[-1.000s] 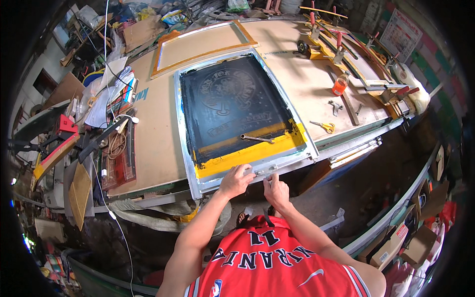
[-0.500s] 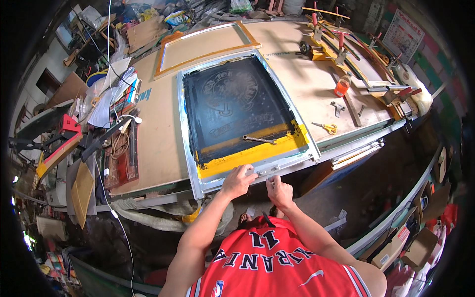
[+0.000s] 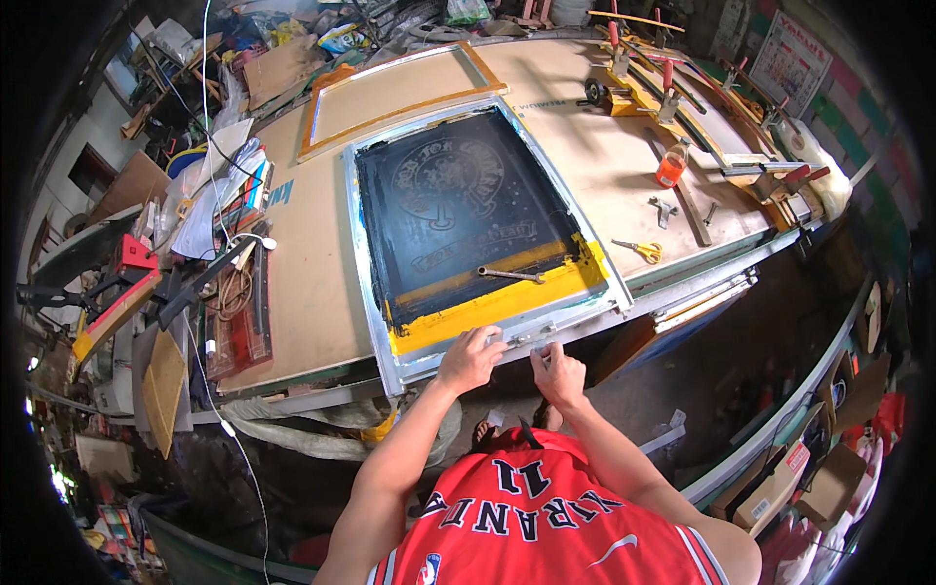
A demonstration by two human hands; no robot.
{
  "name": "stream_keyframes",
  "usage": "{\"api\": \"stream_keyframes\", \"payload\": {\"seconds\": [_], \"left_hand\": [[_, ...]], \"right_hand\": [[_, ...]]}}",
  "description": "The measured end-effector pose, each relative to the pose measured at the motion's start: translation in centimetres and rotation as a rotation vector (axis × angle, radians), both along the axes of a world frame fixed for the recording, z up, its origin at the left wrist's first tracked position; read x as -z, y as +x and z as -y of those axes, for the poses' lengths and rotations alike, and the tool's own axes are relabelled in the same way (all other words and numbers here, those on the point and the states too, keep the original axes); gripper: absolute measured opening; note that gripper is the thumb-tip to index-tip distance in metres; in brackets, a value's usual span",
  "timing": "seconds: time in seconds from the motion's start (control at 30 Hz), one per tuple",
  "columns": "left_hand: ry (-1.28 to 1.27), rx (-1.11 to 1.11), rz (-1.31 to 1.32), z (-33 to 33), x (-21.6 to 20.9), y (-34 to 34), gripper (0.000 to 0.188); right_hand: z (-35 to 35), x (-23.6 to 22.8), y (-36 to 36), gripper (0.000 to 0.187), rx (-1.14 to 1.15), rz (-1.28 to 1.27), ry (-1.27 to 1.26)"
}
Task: The person assembles a screen printing frame by attaching metal clamps to its edges. They use a wrench to tighten the clamps, flip the frame to access different sides, and secure the frame to the printing table.
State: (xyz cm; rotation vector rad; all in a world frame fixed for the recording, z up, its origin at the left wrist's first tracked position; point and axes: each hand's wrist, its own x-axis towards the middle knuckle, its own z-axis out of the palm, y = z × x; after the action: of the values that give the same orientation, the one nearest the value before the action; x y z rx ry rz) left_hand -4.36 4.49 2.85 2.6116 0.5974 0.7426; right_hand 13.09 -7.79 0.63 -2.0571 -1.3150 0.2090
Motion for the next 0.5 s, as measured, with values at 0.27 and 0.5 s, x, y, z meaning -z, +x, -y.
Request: {"api": "stream_keyframes", "payload": {"seconds": [0.27, 0.5], "left_hand": [[0.034, -0.02, -0.11, 0.1, 0.3, 0.3, 0.03], [-0.008, -0.055, -0.102, 0.5, -0.7, 1.4, 0.027]], "right_hand": [[0.0, 0.2, 0.8, 0.026, -0.006, 0.053, 0.11], [-0.2, -0.7, 1.7, 0.024, -0.011, 0.126, 0.168]]}}
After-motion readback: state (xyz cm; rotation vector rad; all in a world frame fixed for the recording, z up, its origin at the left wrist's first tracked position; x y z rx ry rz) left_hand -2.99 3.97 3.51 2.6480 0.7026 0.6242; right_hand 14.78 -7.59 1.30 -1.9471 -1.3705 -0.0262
